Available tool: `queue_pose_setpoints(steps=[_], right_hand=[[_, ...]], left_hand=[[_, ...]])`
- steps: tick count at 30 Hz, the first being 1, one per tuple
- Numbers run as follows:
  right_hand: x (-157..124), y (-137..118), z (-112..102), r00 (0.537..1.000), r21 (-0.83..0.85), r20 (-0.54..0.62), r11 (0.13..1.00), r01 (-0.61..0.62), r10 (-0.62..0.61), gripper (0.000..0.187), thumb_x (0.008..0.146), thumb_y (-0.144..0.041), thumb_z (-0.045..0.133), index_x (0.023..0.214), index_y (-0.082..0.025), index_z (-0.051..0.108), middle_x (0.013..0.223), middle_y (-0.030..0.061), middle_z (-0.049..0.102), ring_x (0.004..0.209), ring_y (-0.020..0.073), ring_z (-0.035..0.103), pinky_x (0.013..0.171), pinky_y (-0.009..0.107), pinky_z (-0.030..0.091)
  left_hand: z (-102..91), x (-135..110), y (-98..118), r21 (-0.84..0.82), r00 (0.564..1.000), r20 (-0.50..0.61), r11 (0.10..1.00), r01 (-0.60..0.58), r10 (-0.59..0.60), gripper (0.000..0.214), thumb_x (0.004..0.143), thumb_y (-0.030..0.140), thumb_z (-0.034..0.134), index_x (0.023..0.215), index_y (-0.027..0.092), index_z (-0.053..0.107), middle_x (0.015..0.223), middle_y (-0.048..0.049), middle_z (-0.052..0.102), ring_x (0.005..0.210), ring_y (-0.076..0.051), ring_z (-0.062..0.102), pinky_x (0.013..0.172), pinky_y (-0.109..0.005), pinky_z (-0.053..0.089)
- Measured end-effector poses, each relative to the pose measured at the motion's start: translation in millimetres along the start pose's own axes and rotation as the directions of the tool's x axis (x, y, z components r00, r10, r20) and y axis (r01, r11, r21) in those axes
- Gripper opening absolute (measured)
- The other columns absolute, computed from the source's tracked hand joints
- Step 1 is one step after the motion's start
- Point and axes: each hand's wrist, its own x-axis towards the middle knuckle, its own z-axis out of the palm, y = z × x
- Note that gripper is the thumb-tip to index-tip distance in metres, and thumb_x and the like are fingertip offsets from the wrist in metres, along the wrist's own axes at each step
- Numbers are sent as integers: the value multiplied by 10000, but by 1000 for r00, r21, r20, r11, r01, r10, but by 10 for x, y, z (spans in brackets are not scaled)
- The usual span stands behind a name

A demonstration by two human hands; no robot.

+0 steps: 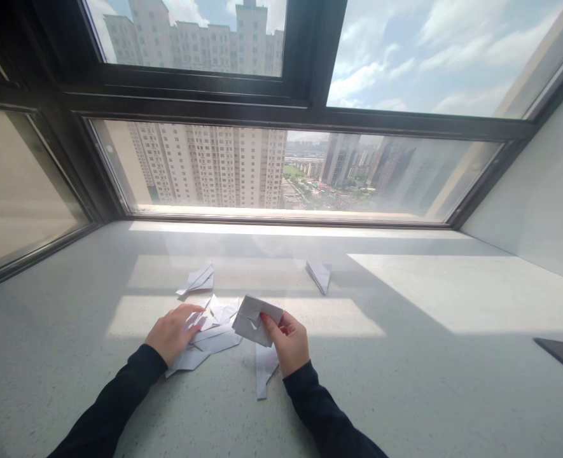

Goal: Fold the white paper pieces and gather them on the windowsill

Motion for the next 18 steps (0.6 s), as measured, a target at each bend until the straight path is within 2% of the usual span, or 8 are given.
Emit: queue_pose_setpoints(steps=[5,7,10,14,16,18], right_hand=[[14,31,-2,1000,-22,8,1000,1,0,398,628,-465,590,864,-149,636,804,71,663,729,218,578,545,304,476],[32,55,-7,1000,-18,21,1000,-1,2,397,619,-467,597,852,-149,642,791,70,664,712,215,578,541,303,475],[56,86,-16,1000,-15,19,1000,7,-7,392,623,-462,596,842,-141,645,772,72,664,695,213,575,538,305,468],[66,105,-21,1000,-10,8,1000,11,-11,379,629,-457,593,830,-139,647,763,75,662,685,214,572,538,312,463],[64,107,-18,1000,-6,6,1000,11,-11,375,629,-455,594,830,-142,647,769,73,661,688,213,572,542,311,463],[60,108,-15,1000,-8,6,1000,14,-14,372,636,-451,590,837,-142,645,779,74,661,701,213,571,546,306,462]], left_hand=[[-5,121,-8,53,977,-200,995,86,-73,269,739,223,397,937,246,576,1115,-55,529,1035,-260,435,801,-404,368],[-1,228,-39,108,970,-238,991,85,-57,296,731,187,399,950,258,586,1176,-63,484,1097,-282,381,821,-422,351],[47,401,-136,206,984,-177,977,63,-26,350,705,139,419,983,270,586,1224,-72,443,1144,-307,331,841,-427,334],[121,532,-294,230,999,-45,973,33,-23,451,706,124,407,1138,233,477,1166,-93,495,1045,-246,449,811,-342,377],[125,536,-340,226,999,-43,974,26,-16,501,721,128,385,1211,233,383,1103,-76,540,941,-209,512,761,-304,401],[106,516,-344,249,996,-88,968,31,-9,501,737,145,377,1228,243,356,1059,-71,564,903,-211,521,743,-308,402]])
